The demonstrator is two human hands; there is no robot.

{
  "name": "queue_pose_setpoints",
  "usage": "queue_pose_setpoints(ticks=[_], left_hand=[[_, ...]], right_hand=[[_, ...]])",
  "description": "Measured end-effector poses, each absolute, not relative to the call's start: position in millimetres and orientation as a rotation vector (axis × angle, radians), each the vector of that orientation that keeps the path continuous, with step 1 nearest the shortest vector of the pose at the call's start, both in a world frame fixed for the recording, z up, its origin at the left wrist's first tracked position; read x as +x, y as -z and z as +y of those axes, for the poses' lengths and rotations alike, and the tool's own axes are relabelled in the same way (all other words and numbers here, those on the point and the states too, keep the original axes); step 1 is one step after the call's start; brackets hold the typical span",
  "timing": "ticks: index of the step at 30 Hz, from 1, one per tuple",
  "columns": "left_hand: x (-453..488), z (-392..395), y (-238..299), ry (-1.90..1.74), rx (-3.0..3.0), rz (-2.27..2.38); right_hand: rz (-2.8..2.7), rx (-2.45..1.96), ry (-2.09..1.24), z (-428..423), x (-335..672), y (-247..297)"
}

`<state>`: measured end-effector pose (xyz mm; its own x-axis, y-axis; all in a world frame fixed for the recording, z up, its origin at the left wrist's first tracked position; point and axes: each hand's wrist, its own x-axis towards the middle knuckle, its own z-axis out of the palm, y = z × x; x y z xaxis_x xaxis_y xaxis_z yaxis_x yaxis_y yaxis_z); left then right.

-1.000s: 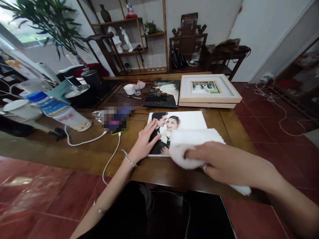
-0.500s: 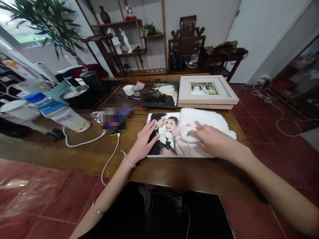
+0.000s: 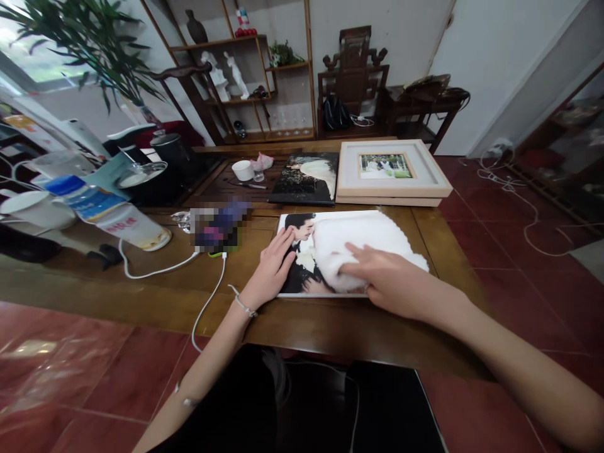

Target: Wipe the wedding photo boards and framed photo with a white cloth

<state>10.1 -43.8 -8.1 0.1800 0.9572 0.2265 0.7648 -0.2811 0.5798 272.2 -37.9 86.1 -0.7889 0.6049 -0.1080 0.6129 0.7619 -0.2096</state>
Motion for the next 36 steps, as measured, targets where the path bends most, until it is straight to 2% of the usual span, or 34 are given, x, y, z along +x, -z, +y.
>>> queue_pose_setpoints(ticks=[5, 7, 12, 16, 18, 21, 25, 29, 32, 36], left_hand=[[11, -44, 7, -0.801, 2.123, 1.635], [11, -44, 7, -0.807, 2.119, 1.637], [12, -44, 7, -0.811, 2.114, 1.638], [11, -44, 7, -0.816, 2.116, 1.643], [11, -44, 7, -0.820, 2.121, 1.639], [11, -44, 7, -0.819, 2.125, 1.644], [11, -44, 7, -0.825, 2.138, 1.632], [11, -44, 7, -0.820, 2.140, 1.632], [11, -43, 8, -0.809, 2.139, 1.643], [10, -43, 8, -0.808, 2.143, 1.648]], right_hand=[[2.881, 1.223, -0.007, -1, 277, -71], [2.810, 1.276, -0.060, -1, 283, -73], [2.775, 1.217, 0.242, -51, 300, -93], [2.833, 0.932, 0.590, -88, 298, -105], [2.831, 0.832, 0.657, -89, 290, -107], [2.860, 0.868, 0.549, -76, 276, -106], [2.924, 1.045, 0.218, -53, 265, -94], [3.029, 1.037, -0.047, -30, 263, -69], [3.065, 1.019, -0.086, -18, 264, -55], [3.085, 0.949, 0.088, -22, 270, -61]])
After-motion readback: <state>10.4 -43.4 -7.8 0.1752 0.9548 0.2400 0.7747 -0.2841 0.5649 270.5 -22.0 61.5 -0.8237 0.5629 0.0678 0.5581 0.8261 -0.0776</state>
